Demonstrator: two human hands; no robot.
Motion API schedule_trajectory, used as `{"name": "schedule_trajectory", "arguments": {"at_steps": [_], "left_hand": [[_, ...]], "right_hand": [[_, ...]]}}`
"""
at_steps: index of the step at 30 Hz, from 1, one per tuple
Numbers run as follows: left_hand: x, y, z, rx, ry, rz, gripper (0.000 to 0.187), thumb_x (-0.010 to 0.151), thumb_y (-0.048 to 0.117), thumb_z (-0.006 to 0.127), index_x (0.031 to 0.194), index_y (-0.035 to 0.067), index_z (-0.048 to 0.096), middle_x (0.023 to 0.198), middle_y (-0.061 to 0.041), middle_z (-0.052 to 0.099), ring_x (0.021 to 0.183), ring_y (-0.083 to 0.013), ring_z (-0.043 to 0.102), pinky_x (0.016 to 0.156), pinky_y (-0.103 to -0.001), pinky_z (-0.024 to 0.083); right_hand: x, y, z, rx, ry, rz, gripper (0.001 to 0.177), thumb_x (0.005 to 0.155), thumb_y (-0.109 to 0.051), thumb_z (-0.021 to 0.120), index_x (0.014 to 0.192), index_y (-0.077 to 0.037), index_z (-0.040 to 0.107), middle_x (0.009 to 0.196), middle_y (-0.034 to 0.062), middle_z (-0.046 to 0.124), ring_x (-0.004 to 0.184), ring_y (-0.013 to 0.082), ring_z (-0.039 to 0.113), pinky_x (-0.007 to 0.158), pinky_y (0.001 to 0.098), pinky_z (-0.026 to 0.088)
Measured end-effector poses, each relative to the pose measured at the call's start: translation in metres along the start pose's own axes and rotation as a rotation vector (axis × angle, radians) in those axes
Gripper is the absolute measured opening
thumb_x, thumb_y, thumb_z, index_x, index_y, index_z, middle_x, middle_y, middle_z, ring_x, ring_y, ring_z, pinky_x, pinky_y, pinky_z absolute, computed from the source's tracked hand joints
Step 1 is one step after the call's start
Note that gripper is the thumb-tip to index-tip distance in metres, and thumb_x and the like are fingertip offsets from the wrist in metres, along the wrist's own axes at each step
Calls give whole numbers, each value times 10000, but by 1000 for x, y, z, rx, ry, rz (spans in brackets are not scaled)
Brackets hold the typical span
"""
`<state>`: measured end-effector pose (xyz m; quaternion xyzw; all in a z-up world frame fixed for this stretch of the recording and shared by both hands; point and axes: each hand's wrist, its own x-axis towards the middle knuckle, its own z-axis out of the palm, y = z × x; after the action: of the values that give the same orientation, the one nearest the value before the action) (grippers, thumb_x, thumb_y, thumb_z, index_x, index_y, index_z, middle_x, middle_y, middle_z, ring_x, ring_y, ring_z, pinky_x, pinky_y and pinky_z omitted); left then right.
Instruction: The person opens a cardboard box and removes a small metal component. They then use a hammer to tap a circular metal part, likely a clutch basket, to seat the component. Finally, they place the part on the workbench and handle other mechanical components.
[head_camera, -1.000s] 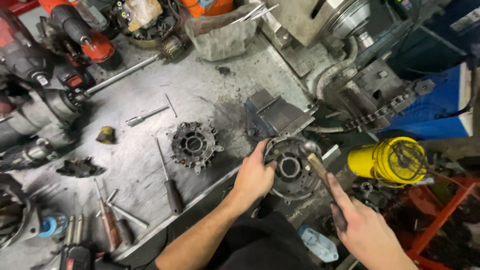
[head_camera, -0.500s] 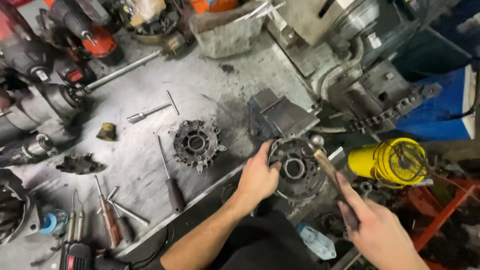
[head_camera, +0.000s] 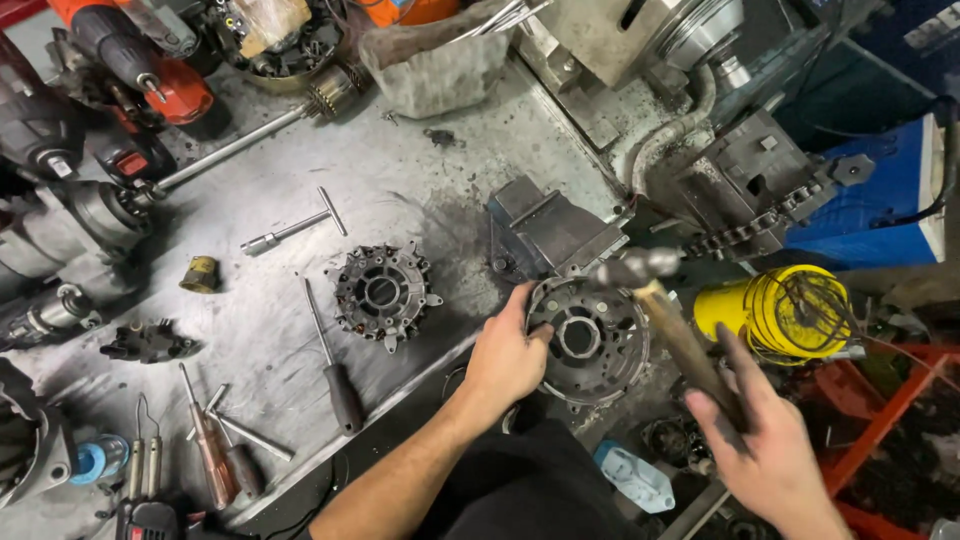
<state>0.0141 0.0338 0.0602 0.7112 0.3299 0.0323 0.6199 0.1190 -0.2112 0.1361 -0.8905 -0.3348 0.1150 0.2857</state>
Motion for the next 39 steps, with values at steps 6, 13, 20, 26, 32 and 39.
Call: {"name": "schedule_trajectory", "arguments": {"at_steps": [6,13,20,26,32,39], "left_hand": [[-1,-2,1,18,11,25,571,841,146,638,1396,109,510,1105,-244,736,1095,-429,682,944,-480,524],[-9,4,3,69,44,26,592,837,143,633,1416,133,511,1054,-246,741,1034,-447,690,903,-503,530],[-9,1,5,53,49,1,600,839,144,635,1423,132,498,1044,-260,734,1028,-456,684,897,-515,525],[-9,-3,6,41,63,45,592,836,138,638,1413,116,506,1069,-266,728,1049,-460,676,908,-511,525],[-10,-16,6,-94,152,58,576,826,104,625,1393,90,520,1136,-233,741,1101,-371,705,946,-429,529],[-13,-43,17,-648,157,120,577,794,-34,604,1347,-14,438,1189,-149,656,1078,-196,624,945,-326,507]], "right_hand": [[36,23,36,188,84,103,306,858,-219,788,1040,-26,637,807,64,653,732,121,563,684,311,498],[92,-14,42,-173,86,294,562,676,-381,968,826,16,599,631,133,596,552,246,535,563,397,470],[81,-3,43,-129,23,111,483,672,-303,927,954,-22,653,707,153,661,601,307,617,610,405,511],[74,-11,38,-93,-12,48,467,695,-292,899,991,-24,656,755,155,710,651,293,690,632,392,531],[60,-2,36,-95,-6,74,394,817,-338,820,959,-14,647,690,164,639,589,320,606,589,410,498],[25,3,24,-108,-65,219,362,899,-356,701,1034,-22,666,668,202,638,598,356,648,588,437,503]]}}
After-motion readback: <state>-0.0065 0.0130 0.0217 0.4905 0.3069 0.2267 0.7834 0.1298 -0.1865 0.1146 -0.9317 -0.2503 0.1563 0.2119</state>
